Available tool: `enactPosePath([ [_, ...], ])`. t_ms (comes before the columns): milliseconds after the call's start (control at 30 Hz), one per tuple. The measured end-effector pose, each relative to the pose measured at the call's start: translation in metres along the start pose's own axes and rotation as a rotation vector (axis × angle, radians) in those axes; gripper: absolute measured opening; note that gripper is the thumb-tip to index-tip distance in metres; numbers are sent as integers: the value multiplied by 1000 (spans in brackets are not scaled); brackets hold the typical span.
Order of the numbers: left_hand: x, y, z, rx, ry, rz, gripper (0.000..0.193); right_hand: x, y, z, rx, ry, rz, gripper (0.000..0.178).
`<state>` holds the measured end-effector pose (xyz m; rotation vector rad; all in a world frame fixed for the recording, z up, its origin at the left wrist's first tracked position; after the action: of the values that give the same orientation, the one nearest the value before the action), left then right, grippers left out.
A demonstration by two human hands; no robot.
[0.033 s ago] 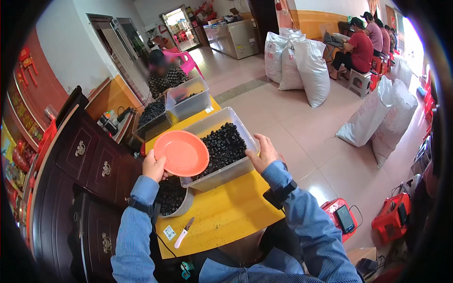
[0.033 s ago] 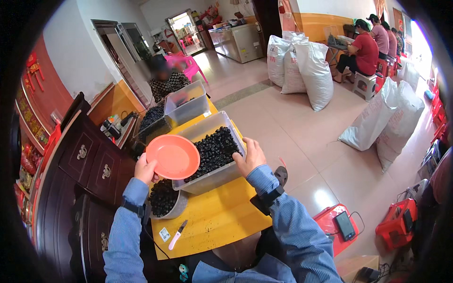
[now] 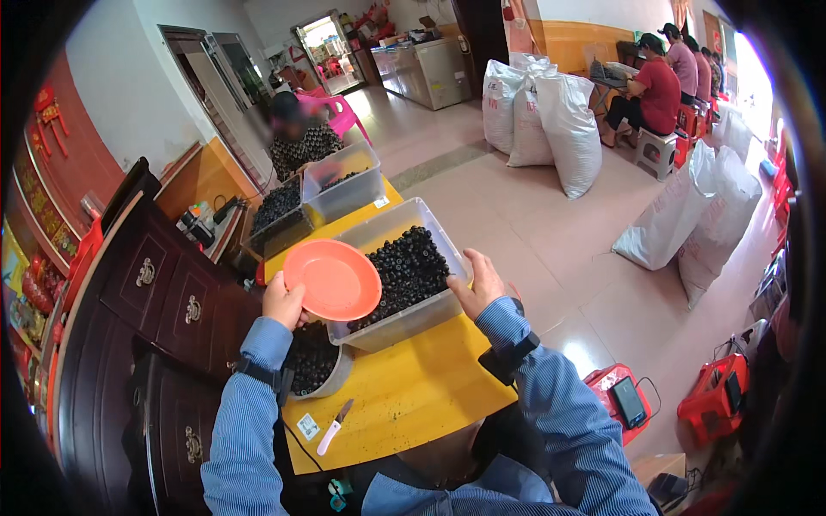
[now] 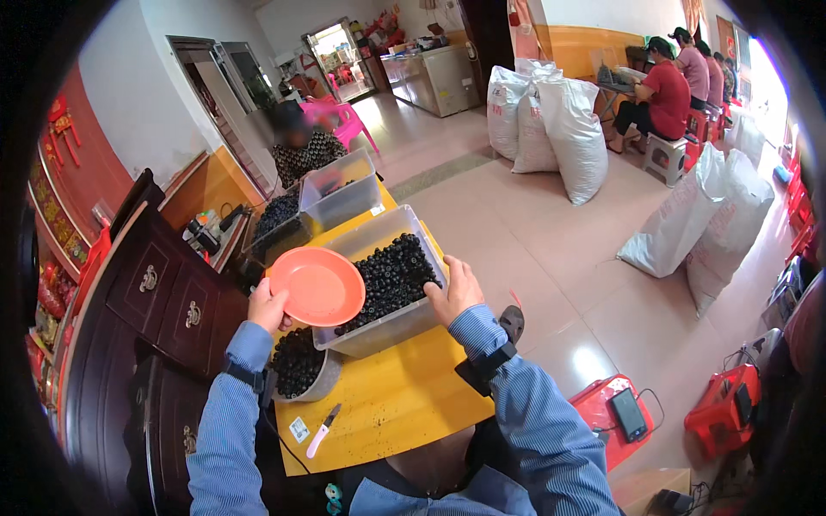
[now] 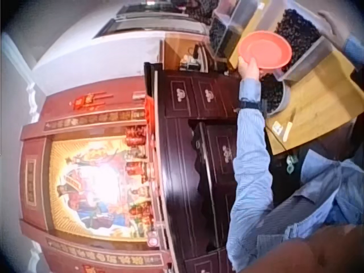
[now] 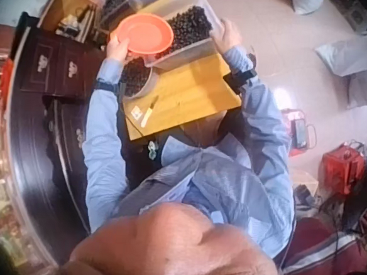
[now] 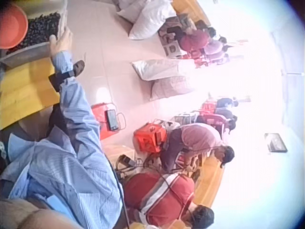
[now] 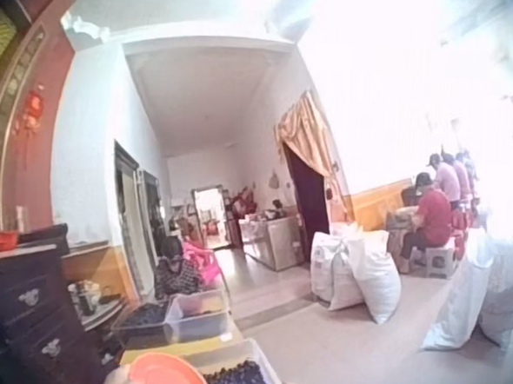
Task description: Inspecting and sorting black rubber/plastic parts from a bin into a smaller bowl and onto a plate.
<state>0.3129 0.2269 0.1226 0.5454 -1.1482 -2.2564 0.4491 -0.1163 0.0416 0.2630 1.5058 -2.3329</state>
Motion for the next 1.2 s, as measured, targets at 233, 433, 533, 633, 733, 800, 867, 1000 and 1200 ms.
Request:
enactPosePath([
  [233,-61,-22,-68,-561,-83,42,33,5,24,-35,-117,-19,23,50],
  [433,-53,-7,-139,-447,-215,160,37,10,17,-32,-112,0,61,42],
  [533,-66,-23,-165,-305,-324,201,41,9,14,-29,-134,-6,3,42],
  [633,-82,-45,-164,-369,-262,292,34,9,15,-32,-139,-7,15,42],
  [733,-91,-78,-168,-339,-400,430,39,10,9,-33,-152,-7,-4,42],
  [800,-95,-79,-175,-301,-387,426,40,9,9,-29,-174,-2,1,42],
  [867,-95,-76,-176,-261,-372,420,41,10,10,-25,-195,4,9,42],
  [1000,-95,-74,-177,-184,-357,401,42,11,12,-31,-182,-26,6,42],
  [1200,-97,-68,-191,-59,-330,388,45,12,17,-28,-186,-25,2,42],
])
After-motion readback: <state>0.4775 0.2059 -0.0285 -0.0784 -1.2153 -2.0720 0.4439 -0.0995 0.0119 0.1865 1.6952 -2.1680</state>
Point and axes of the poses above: each hand's wrist, its own x-axis away from the middle knuckle, its own z-axis out of the back of the hand, y = z × x, the point moved 8 cm from there along -x, towards the middle knuckle, and after that the axes turned 3 degrees about y, right-handed, at the moved point
